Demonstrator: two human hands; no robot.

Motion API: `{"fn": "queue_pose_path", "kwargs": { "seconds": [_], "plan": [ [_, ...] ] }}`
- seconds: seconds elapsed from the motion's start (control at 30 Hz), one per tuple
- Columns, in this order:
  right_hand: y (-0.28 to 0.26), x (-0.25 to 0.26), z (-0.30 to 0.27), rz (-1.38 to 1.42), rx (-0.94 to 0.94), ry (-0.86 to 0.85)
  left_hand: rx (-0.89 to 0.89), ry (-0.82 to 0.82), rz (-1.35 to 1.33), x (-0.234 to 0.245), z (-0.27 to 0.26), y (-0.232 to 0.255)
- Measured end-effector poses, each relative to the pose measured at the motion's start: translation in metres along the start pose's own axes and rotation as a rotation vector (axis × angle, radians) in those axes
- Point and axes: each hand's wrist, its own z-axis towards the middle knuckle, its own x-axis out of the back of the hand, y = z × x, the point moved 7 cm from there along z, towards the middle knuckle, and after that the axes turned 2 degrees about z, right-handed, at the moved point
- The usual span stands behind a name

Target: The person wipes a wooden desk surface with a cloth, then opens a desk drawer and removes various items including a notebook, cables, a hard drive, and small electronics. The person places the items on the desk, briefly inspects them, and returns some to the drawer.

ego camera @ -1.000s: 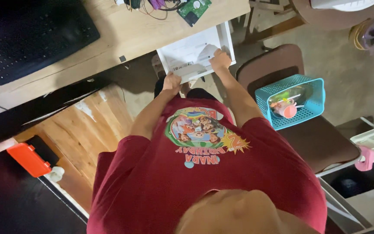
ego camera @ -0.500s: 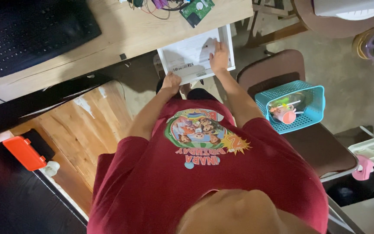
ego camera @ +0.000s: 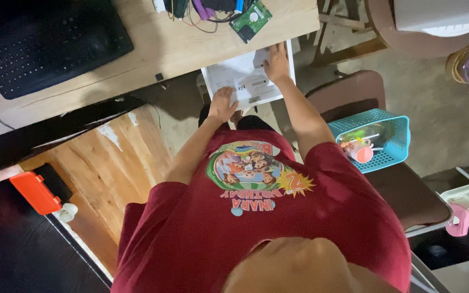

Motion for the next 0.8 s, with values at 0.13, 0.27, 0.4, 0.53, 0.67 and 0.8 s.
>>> {"fn": "queue_pose_path", "kwargs": {
  "seconds": [0.13, 0.27, 0.4, 0.53, 0.67, 0.8],
  "plan": [
    [0.038, -0.035, 0.004, 0.096, 0.017, 0.108, -0.051, 0.068, -0.096, 0.014, 0.002, 0.002],
    [0.031, -0.045, 0.022, -0.006, 0.020, 0.037, -0.004, 0.073, -0.083, 0.018, 0.007, -0.001],
    [-0.002, -0.039, 0.027, -0.111, 0.108, -0.187, -0.004, 0.048, -0.063, 0.013, 0.012, -0.014],
    [-0.021, -0.049, 0.003, -0.038, 0.313, -0.210, 0.038, 0.068, -0.118, 0.015, 0.013, -0.017],
    [-0.074, -0.014, -0.037, 0.062, 0.604, -0.142, 0.165, -0.012, -0.158, -0.002, 0.010, -0.029],
    [-0.011, -0.035, -0.021, 0.064, 0.357, 0.030, 0.217, 0.006, -0.209, -0.018, 0.010, -0.035]
  ]
}}
